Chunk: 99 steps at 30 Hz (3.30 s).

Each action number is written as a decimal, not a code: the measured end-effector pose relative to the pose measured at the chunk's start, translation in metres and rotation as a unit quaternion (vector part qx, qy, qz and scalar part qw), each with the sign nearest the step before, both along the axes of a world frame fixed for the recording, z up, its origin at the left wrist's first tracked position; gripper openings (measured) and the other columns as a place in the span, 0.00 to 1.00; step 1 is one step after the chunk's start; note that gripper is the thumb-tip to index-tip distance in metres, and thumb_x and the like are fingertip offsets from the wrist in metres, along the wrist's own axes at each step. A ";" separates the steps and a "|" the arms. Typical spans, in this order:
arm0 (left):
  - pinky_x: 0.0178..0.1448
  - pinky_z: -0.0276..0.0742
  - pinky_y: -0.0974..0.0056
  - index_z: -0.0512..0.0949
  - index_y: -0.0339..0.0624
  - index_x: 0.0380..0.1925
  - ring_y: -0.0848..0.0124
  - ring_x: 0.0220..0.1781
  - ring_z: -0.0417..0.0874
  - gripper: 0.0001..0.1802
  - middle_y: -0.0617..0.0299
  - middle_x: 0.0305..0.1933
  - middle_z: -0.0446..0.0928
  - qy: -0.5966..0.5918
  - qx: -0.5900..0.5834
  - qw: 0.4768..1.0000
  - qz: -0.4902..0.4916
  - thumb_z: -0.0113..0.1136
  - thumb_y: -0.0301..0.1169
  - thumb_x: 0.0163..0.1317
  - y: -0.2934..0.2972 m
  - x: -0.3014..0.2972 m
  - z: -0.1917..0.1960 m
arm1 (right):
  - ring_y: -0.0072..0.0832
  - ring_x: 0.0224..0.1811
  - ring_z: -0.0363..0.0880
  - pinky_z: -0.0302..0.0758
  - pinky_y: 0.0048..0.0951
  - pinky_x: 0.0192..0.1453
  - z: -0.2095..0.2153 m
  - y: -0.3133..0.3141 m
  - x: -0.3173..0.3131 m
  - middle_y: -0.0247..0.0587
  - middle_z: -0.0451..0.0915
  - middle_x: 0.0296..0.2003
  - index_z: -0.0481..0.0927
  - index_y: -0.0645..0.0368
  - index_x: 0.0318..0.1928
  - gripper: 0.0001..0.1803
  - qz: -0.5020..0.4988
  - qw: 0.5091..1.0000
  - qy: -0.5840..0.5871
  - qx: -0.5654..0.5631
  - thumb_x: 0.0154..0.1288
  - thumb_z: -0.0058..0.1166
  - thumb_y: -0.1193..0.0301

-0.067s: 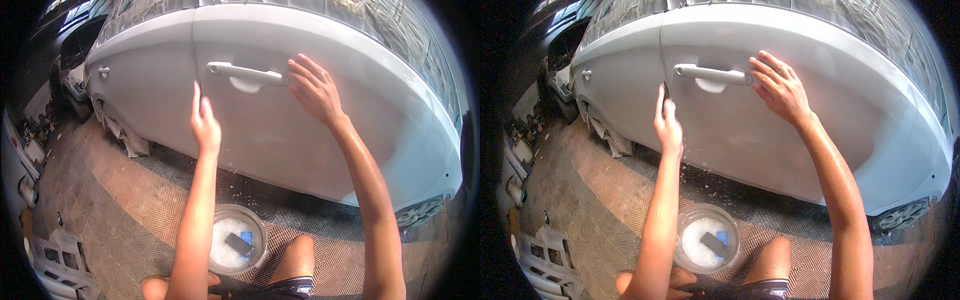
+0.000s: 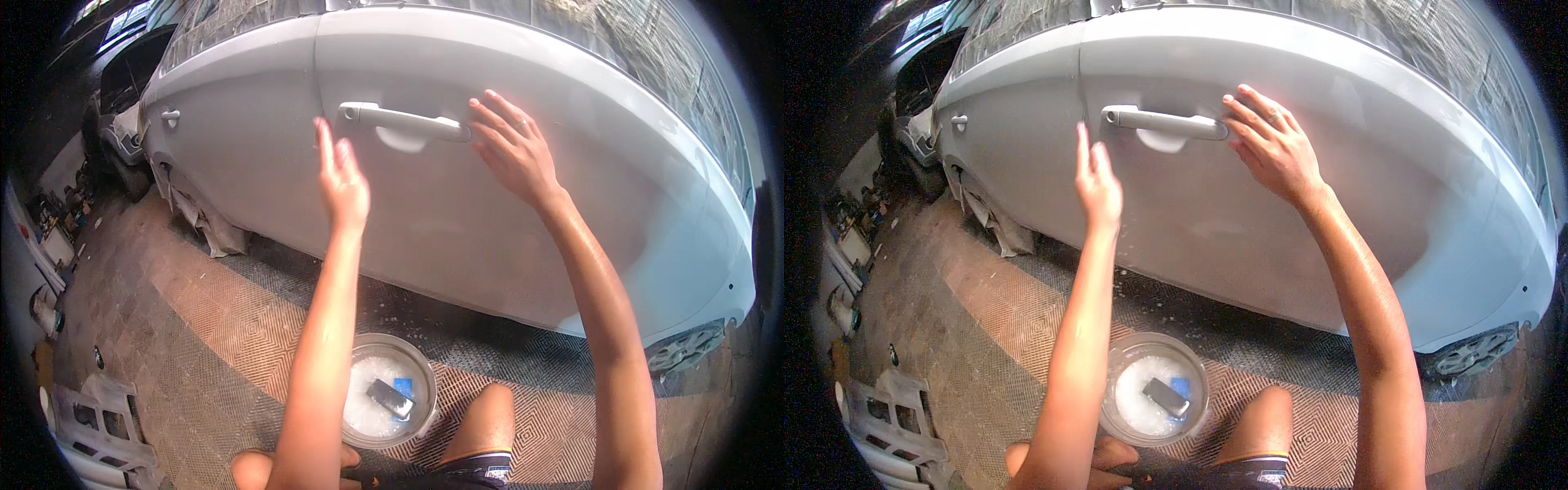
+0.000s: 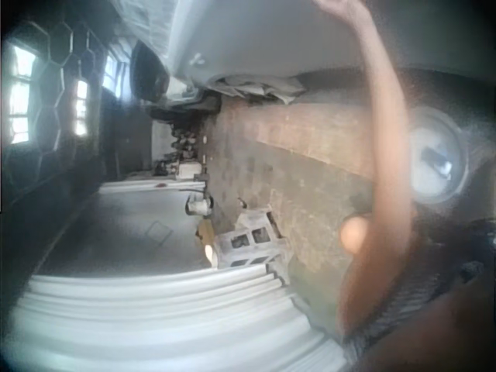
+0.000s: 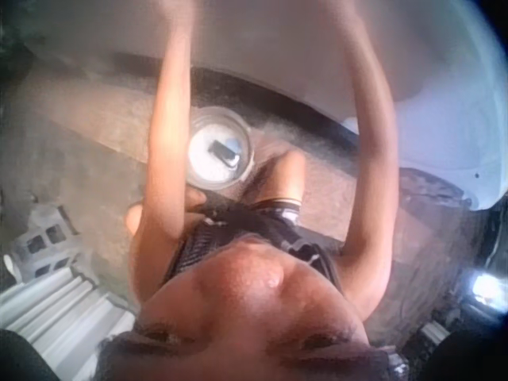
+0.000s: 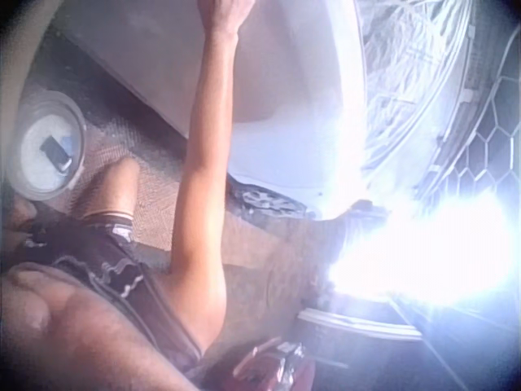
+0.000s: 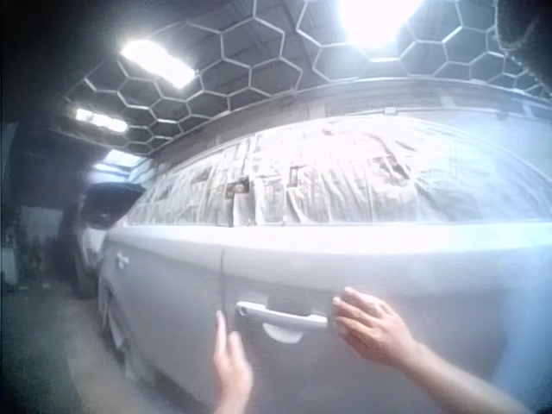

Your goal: The person kneels beside a white car door and uses a sanding block to sand the door surface and around the door handle. They repeatedly dip the sanding block into a bucket of water and continue sanding different areas of the door.

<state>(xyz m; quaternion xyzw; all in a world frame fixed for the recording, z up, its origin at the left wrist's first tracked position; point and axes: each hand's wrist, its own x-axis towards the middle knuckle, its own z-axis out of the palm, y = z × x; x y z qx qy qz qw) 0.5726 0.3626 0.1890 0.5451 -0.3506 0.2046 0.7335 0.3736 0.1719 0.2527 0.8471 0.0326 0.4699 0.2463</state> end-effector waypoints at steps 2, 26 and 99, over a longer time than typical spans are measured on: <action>0.87 0.44 0.51 0.57 0.40 0.80 0.54 0.87 0.48 0.31 0.48 0.86 0.51 -0.116 0.057 0.988 0.090 0.46 0.34 0.82 -0.037 -0.005 0.011 | 0.33 0.81 0.60 0.63 0.43 0.82 -0.004 0.002 0.003 0.30 0.72 0.73 0.83 0.50 0.58 0.19 0.007 1.000 -0.007 -0.002 0.68 0.65 0.67; 0.54 0.84 0.42 0.78 0.41 0.63 0.46 0.60 0.84 0.27 0.43 0.68 0.77 0.490 0.661 0.542 -0.172 0.56 0.40 0.67 0.221 -0.112 -0.489 | 0.35 0.78 0.57 0.59 0.44 0.79 -0.002 0.029 0.063 0.32 0.73 0.67 0.73 0.42 0.71 0.34 -0.042 0.998 0.012 -0.034 0.66 0.67 0.56; 0.61 0.60 0.54 0.81 0.44 0.29 0.60 0.55 0.77 0.17 0.66 0.40 0.81 -0.681 0.071 0.726 0.063 0.80 0.41 0.51 0.063 0.085 0.141 | 0.41 0.37 0.90 0.85 0.43 0.46 0.021 0.192 0.081 0.40 0.88 0.28 0.88 0.50 0.32 0.29 -0.253 0.935 -0.019 0.247 0.46 0.76 0.38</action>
